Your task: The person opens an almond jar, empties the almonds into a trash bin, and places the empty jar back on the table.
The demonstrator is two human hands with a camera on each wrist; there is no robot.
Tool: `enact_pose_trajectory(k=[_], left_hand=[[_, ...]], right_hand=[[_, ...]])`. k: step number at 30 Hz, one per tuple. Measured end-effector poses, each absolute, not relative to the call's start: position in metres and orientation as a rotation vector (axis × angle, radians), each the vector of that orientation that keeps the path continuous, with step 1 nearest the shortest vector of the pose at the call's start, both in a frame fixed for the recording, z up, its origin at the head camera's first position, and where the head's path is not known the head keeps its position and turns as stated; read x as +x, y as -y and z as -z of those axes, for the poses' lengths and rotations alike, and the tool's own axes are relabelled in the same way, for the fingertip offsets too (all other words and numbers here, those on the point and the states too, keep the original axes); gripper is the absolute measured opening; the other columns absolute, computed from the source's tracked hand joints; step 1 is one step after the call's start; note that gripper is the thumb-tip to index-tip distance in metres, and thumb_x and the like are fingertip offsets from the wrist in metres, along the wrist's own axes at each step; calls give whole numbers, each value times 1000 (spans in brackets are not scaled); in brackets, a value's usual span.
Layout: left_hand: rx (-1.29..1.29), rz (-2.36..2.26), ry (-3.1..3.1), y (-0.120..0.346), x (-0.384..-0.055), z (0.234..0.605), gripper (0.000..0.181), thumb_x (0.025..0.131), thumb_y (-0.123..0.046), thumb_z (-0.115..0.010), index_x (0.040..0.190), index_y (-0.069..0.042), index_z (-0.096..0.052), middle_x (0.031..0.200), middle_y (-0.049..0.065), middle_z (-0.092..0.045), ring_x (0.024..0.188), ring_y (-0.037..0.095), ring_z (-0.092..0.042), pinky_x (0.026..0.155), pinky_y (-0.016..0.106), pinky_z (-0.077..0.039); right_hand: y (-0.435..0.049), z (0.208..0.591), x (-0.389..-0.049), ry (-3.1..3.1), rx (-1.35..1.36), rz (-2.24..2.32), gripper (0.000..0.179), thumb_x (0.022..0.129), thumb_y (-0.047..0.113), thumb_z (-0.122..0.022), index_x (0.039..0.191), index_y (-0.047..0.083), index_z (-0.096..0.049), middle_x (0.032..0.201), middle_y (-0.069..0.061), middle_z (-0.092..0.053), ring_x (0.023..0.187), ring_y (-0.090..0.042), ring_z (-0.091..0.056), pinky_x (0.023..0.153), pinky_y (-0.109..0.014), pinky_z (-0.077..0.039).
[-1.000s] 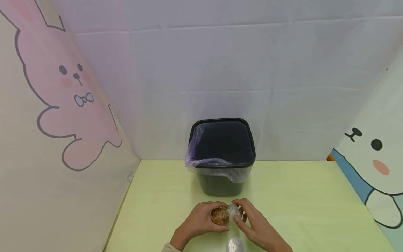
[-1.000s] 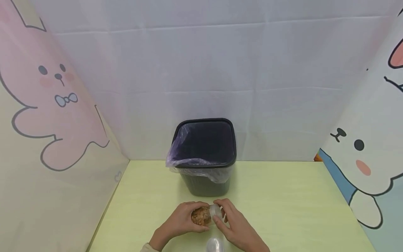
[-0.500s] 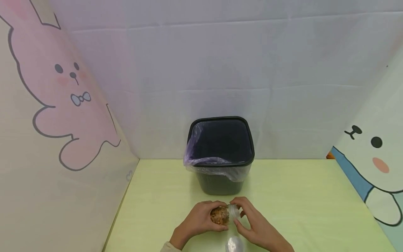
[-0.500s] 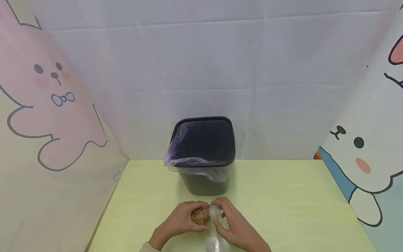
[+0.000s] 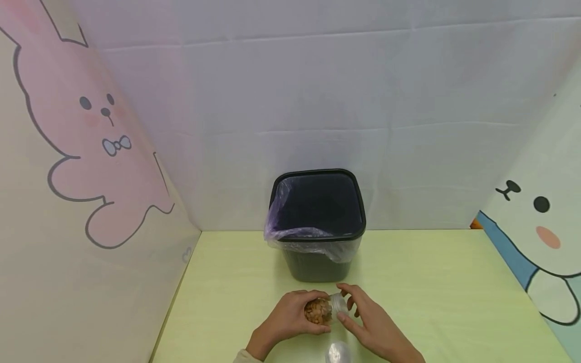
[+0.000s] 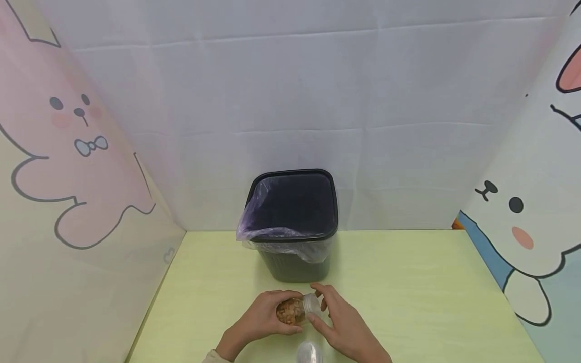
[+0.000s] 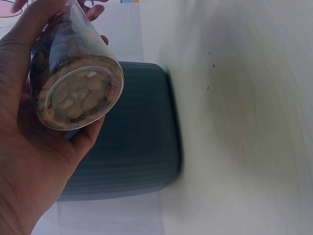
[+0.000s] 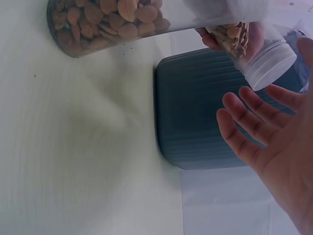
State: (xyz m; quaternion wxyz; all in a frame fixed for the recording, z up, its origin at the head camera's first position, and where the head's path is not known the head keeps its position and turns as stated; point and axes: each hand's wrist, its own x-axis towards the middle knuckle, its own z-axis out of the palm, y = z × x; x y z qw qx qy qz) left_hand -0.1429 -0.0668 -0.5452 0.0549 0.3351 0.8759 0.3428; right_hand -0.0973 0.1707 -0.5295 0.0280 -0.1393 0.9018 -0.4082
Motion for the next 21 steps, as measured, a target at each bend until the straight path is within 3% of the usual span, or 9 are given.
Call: enact_pose_trajectory(k=[9, 14, 21], left_hand=[[1021, -1047, -2640, 68, -142, 546, 57, 76, -54, -80, 127, -36, -61, 116, -15, -69, 93, -6, -62, 76, 15, -50], [1021, -1047, -2643, 68, -141, 544, 57, 76, -55, -79, 127, -35, -61, 115, -15, -69, 92, -6, -62, 76, 14, -49], [1029, -1025, -2676, 68, -142, 544, 58, 76, -59, -77, 127, -36, -61, 116, -16, -69, 96, -4, -64, 81, 18, -51]], right_hand=[[-170, 532, -99, -2763, -422, 1261, 36, 97, 50, -56, 128, 33, -49, 103, 18, -55, 81, 3, -51, 64, -21, -45], [-170, 533, -98, -2757, -450, 1295, 37, 96, 50, -57, 129, 35, -47, 107, 20, -54, 85, 3, -52, 66, -23, -47], [-169, 535, -97, -2782, -572, 1369, 41, 96, 35, -64, 132, 36, -44, 121, 21, -51, 92, 2, -53, 72, -23, -51]])
